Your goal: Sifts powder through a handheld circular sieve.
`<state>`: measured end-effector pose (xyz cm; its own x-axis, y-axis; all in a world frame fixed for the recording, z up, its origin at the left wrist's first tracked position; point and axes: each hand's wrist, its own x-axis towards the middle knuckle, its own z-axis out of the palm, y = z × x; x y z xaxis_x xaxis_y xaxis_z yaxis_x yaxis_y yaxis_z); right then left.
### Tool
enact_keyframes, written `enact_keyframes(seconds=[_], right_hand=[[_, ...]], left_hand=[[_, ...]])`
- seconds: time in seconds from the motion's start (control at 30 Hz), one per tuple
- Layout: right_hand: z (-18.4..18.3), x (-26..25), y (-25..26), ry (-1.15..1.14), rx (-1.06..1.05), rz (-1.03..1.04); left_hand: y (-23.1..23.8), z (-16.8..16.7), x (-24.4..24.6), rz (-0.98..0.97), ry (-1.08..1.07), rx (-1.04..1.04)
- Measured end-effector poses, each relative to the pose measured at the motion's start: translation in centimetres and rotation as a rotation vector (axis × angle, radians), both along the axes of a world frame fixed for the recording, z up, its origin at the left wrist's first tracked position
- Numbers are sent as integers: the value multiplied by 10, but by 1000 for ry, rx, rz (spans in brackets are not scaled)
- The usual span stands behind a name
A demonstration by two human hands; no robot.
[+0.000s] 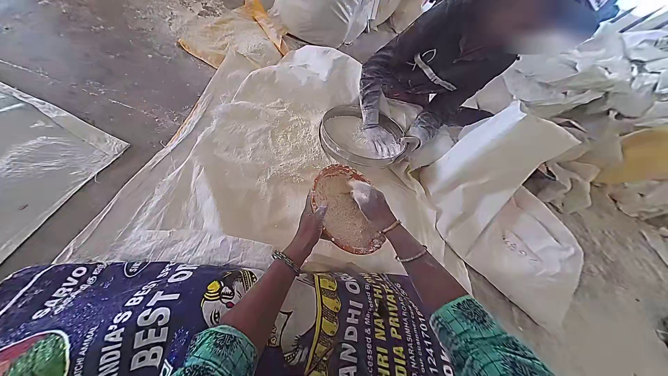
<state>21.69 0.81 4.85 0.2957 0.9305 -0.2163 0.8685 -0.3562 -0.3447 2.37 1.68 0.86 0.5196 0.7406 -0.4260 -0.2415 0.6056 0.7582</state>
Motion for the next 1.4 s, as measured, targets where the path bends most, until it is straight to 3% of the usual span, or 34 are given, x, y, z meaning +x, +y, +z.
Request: enact_keyframes(seconds=[0.07, 0.17, 0.3, 0.47, 0.57, 0.7, 0.8, 0.87, 1.07, 1.17, 1.23, 1.33, 1.4], right_hand=[[-2, -15, 19, 90, -99, -13], [-3, -55, 23, 222, -207, 146], [4, -58, -8, 90, -320, 438], [22, -12, -6, -43, -212, 260], [46, 0, 17, 5, -442, 232], [34, -8, 14, 20, -656, 345], [25, -44, 2, 8, -563, 271], [23, -61, 8, -14, -447, 184], [18, -14, 24, 11, -98, 42], [-2, -11, 28, 148, -106, 141], [-5, -35, 25, 255, -177, 233], [12, -69, 5, 150, -430, 391], [22, -62, -6, 71, -484, 518]], left_hand=[[-2, 0, -1, -13, -19, 2], [2, -3, -4, 7, -15, 32], [2, -7, -4, 46, -1, -11], [3, -4, 2, -5, -3, -18], [4, -4, -3, 38, -8, -73], [8, -11, -5, 111, -49, -162], [3, -10, 2, 59, -46, -200], [1, -4, 4, 29, -11, -119], [5, 0, -4, 53, -24, -45], [4, 2, 1, 43, -36, -34], [3, -1, 0, 33, -40, -24], [4, -9, -7, 56, -1, -48], [4, -8, -8, 54, 16, -89]])
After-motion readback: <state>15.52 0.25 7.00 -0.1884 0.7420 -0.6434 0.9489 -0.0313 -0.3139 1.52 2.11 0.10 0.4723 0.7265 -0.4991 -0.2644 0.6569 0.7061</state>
